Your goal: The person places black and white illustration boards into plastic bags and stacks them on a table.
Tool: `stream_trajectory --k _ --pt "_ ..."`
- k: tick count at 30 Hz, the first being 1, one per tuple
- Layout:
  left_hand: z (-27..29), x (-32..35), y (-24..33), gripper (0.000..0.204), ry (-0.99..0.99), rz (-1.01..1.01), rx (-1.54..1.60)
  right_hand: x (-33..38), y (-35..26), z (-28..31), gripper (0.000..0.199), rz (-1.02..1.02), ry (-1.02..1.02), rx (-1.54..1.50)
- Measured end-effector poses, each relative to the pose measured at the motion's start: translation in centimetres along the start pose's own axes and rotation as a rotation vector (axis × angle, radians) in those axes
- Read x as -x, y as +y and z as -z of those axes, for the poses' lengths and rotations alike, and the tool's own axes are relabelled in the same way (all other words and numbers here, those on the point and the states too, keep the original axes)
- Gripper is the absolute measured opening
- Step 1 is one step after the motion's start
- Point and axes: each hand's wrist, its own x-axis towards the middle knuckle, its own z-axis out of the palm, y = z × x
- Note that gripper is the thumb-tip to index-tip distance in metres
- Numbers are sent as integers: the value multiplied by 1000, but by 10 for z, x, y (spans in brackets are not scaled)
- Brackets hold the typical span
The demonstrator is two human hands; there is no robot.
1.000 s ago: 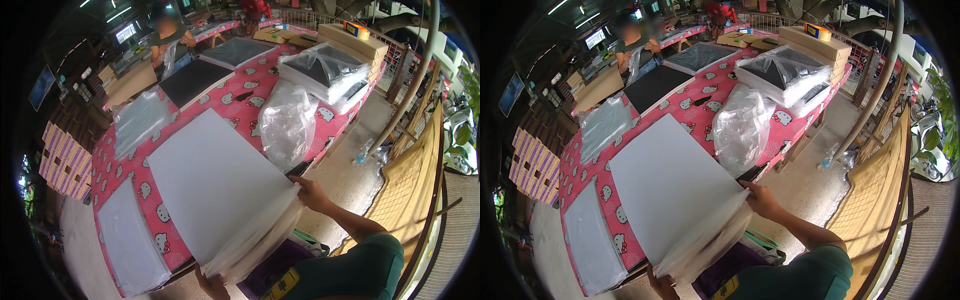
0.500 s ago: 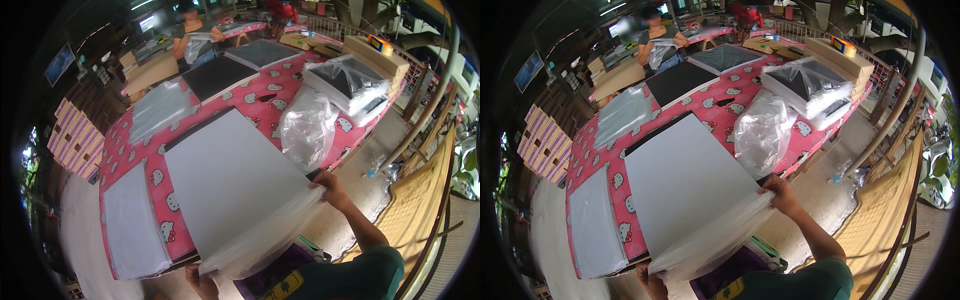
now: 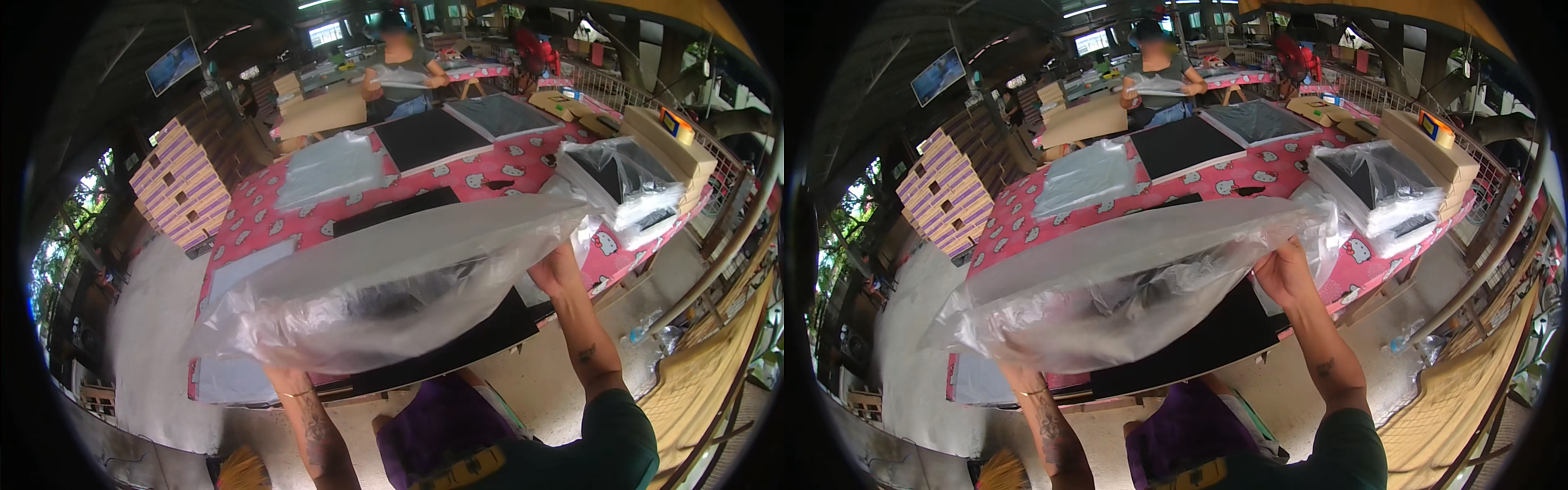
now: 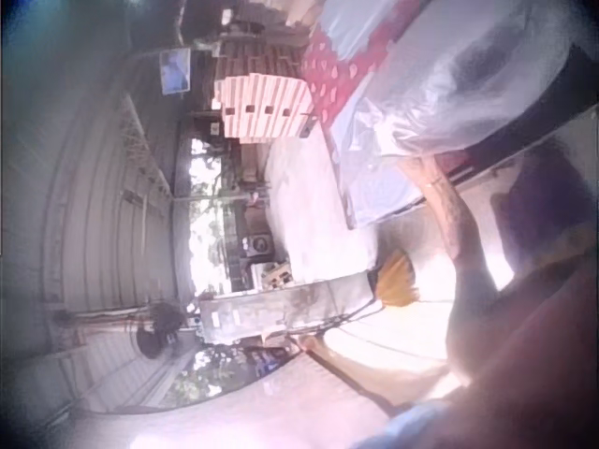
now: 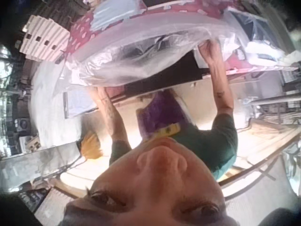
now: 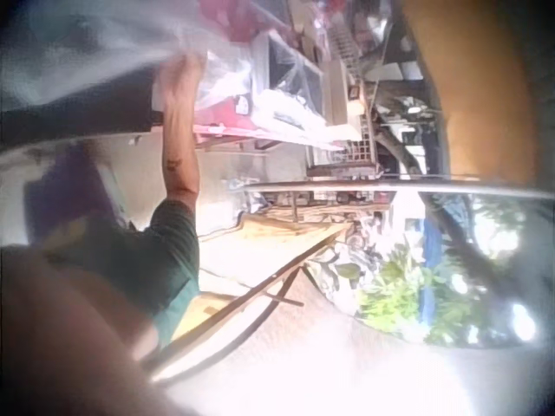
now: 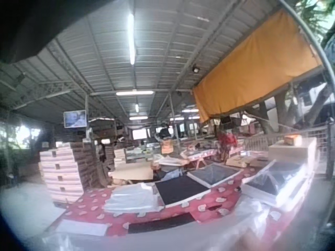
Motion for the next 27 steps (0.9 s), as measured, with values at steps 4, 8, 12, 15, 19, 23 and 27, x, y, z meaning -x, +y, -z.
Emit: stream_trajectory --k 4,8,12,15,19,23,27 --pt "-60 -45 46 29 -225 137 361 -21 -35 -72 23 124 -283 181" --pt "-104 -86 70 29 -391 125 234 -58 -53 -106 21 135 -110 112" --pt "-135 -97 80 25 -470 126 238 -73 -57 -115 22 143 -86 119" --pt "-149 -116 69 24 -477 198 300 -89 -59 -113 22 87 -81 58" --pt "-141 -138 28 22 -399 326 301 -109 -51 -93 24 8 -118 -27" --pt "-120 -136 -14 21 -332 420 310 -114 -26 -61 21 -40 -53 -119" --pt "-89 -127 -58 16 -223 521 377 -117 9 5 18 -97 -18 -126"
